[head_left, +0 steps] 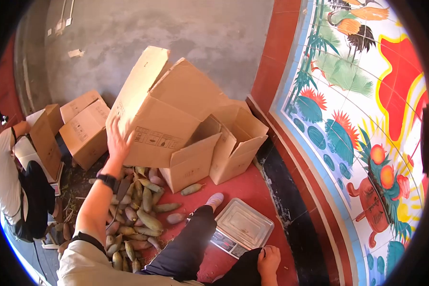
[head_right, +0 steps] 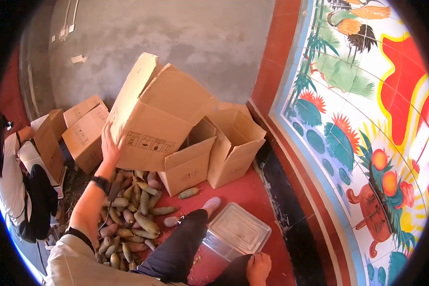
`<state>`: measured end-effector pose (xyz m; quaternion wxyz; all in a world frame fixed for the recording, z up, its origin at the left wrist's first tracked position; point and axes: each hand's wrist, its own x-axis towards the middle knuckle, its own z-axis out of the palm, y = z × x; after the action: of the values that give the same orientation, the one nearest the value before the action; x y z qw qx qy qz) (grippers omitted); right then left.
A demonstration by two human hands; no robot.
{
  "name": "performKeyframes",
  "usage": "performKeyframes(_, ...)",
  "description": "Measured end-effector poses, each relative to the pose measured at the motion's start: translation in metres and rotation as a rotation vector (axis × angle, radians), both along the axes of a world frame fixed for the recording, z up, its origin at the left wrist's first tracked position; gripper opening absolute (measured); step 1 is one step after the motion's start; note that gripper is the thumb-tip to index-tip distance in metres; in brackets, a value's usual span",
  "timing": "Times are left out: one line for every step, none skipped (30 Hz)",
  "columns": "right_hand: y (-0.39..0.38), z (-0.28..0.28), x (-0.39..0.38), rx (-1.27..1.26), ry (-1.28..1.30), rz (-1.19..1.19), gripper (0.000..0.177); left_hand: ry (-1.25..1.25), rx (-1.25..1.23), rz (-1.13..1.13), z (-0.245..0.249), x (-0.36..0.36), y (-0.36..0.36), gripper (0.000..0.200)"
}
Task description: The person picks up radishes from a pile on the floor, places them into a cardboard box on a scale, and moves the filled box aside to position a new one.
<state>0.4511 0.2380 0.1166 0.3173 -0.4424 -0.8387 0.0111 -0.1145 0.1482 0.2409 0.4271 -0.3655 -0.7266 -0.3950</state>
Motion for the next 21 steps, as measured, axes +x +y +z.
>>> performKeyframes(0.001,-0.002,0.001,0.005,0.0,0.005,0.008,0.0,-0.001,-0.038,0.024,0.005,0.006,0.069)
performKeyframes(0.003,-0.006,0.003,0.004,-0.002,0.008,0.008,-0.022,-0.008,-0.072,0.043,0.008,0.015,0.069)
performKeyframes(0.006,-0.012,0.006,0.013,-0.001,-0.005,0.008,-0.041,-0.014,-0.107,0.063,0.008,0.024,0.069)
performKeyframes(0.007,-0.016,0.005,0.021,-0.001,-0.016,0.007,-0.101,-0.154,-0.082,0.091,-0.001,0.036,0.066)
performKeyframes(0.007,-0.016,0.006,0.019,-0.003,-0.014,0.007,-0.099,-0.122,-0.094,0.1,-0.005,0.041,0.065)
performKeyframes(0.007,-0.016,0.006,0.019,-0.008,-0.015,0.007,-0.097,-0.089,-0.108,0.104,-0.007,0.045,0.063)
performKeyframes(0.008,-0.017,0.007,0.018,-0.012,-0.018,0.007,-0.096,-0.09,-0.11,0.107,-0.009,0.047,0.063)
performKeyframes(0.007,-0.017,0.007,0.014,-0.011,-0.021,0.007,-0.179,-0.081,-0.097,0.106,-0.013,0.049,0.059)
performKeyframes(0.007,-0.017,0.007,0.03,-0.007,-0.015,0.007,-0.264,-0.073,-0.083,0.104,-0.017,0.05,0.055)
performKeyframes(0.007,-0.017,0.006,0.046,-0.002,-0.009,0.007,-0.264,-0.079,-0.085,0.099,-0.023,0.051,0.055)
performKeyframes(0.007,-0.018,0.007,0.042,-0.002,-0.012,0.007,-0.269,-0.019,-0.137,0.095,-0.029,0.051,0.051)
performKeyframes(0.008,-0.019,0.008,0.021,-0.002,-0.01,0.007,-0.273,0.042,-0.189,0.092,-0.034,0.05,0.048)
performKeyframes(0.008,-0.02,0.009,0.0,-0.002,-0.009,0.008,-0.274,0.038,-0.192,0.089,-0.04,0.048,0.048)
performKeyframes(0.008,-0.02,0.009,-0.005,-0.002,-0.01,0.008,-0.337,0.078,-0.241,0.089,-0.043,0.045,0.047)
performKeyframes(0.008,-0.019,0.009,0.001,-0.005,-0.017,0.008,-0.399,0.117,-0.288,0.088,-0.044,0.042,0.045)
performKeyframes(0.008,-0.019,0.008,0.006,-0.006,-0.023,0.008,-0.399,0.111,-0.288,0.086,-0.045,0.037,0.045)
performKeyframes(0.007,-0.019,0.008,0.0,-0.003,-0.026,0.008,-0.361,0.147,-0.231,0.084,-0.045,0.034,0.044)
performKeyframes(0.007,-0.018,0.009,0.001,-0.009,-0.034,0.008,-0.321,0.182,-0.176,0.083,-0.045,0.031,0.044)
performKeyframes(0.007,-0.018,0.009,0.001,-0.016,-0.043,0.008,-0.322,0.259,-0.199,0.08,-0.05,0.029,0.04)
performKeyframes(0.006,-0.017,0.01,-0.006,-0.014,-0.049,0.008,-0.322,0.251,-0.204,0.082,-0.045,0.026,0.04)
performKeyframes(0.006,-0.016,0.011,-0.005,-0.01,-0.037,0.008,-0.272,0.331,-0.201,0.083,-0.04,0.02,0.038)
